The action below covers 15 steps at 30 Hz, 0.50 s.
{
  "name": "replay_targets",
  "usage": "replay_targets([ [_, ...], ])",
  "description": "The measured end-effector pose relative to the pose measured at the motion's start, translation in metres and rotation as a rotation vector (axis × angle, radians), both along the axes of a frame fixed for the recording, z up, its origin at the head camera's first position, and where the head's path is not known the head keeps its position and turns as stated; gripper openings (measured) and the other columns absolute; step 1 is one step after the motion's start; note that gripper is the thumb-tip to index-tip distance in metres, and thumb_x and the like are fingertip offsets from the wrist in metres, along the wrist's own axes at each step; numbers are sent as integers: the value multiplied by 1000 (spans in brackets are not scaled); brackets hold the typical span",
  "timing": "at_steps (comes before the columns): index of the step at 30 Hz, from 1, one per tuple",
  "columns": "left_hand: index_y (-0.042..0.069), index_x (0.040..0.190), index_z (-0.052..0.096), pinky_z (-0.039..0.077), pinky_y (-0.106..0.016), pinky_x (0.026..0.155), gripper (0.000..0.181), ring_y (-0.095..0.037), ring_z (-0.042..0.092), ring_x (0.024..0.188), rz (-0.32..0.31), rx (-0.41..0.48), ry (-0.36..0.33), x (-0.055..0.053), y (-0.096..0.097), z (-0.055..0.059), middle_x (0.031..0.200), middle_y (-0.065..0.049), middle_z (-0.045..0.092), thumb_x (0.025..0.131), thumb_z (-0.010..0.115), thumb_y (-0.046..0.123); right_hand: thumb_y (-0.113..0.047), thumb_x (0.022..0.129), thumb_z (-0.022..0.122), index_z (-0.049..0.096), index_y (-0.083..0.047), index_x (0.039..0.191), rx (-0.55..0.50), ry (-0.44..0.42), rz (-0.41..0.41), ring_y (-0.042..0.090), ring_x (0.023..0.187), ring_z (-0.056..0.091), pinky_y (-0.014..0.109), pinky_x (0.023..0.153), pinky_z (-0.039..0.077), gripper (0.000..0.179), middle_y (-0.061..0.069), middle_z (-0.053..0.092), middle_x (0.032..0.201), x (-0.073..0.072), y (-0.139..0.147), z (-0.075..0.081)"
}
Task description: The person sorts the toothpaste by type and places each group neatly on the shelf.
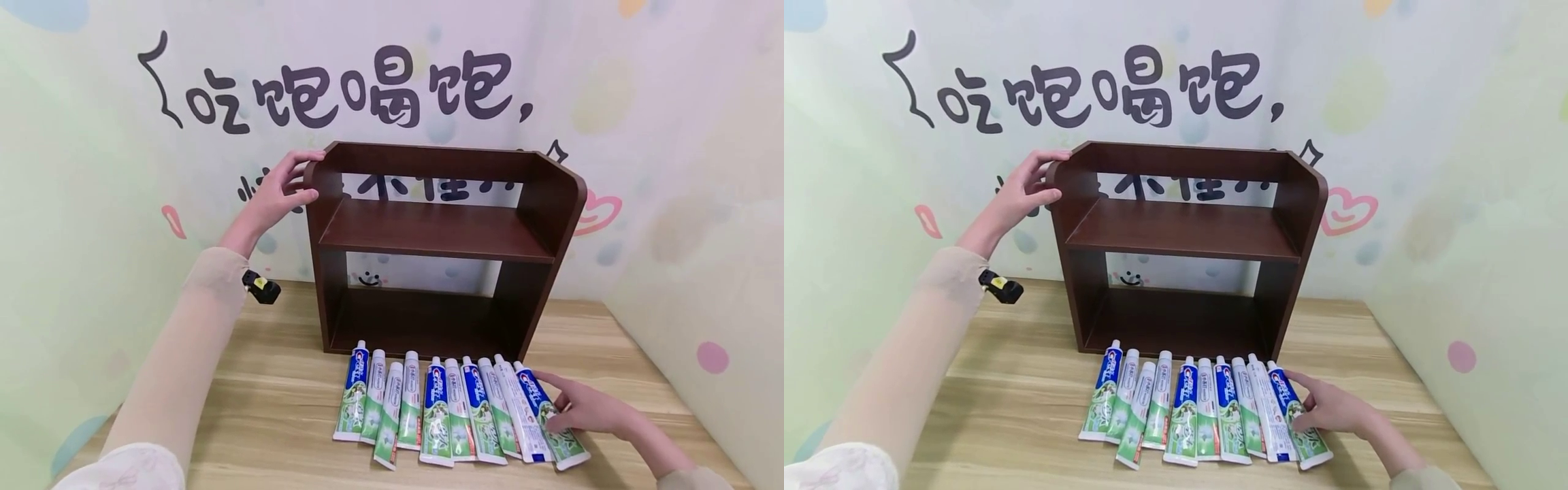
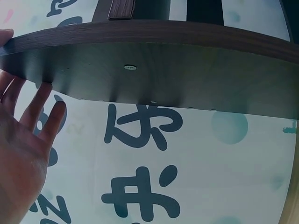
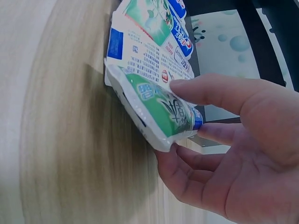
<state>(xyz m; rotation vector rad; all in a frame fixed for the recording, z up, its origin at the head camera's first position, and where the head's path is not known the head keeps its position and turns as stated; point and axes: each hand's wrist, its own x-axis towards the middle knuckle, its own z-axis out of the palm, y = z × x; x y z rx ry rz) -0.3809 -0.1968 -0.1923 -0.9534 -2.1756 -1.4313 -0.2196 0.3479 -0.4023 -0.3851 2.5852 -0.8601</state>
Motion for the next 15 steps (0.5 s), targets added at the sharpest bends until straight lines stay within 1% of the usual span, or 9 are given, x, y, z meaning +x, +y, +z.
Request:
replay_targets([
  [3, 16, 143, 46, 46, -24, 102, 56, -30, 45, 139, 0, -8, 1, 1, -1, -1, 154, -1, 43, 90, 63, 6, -23, 84, 75, 26, -2, 154, 2, -3, -8, 22, 89, 56, 29, 70, 48, 88, 11, 62, 99, 0, -1, -2],
  [9, 16, 143, 45, 49, -18, 94, 56, -30, 44, 140, -40, 14, -21, 3, -3, 1, 155, -3, 41, 91, 62, 5, -21, 84, 75, 26, -2, 154, -21, 3, -33, 23, 89, 57, 27, 67, 49, 88, 14, 61, 101, 1, -2, -2],
  [15, 14, 144, 44, 48, -18, 94, 56, -30, 45, 139, -53, 13, -20, 1, -1, -1, 154, -2, 41, 91, 61, 6, -19, 83, 76, 24, -6, 155, -35, -28, -52, 23, 89, 56, 29, 65, 53, 90, 16, 58, 105, 4, -2, -4],
])
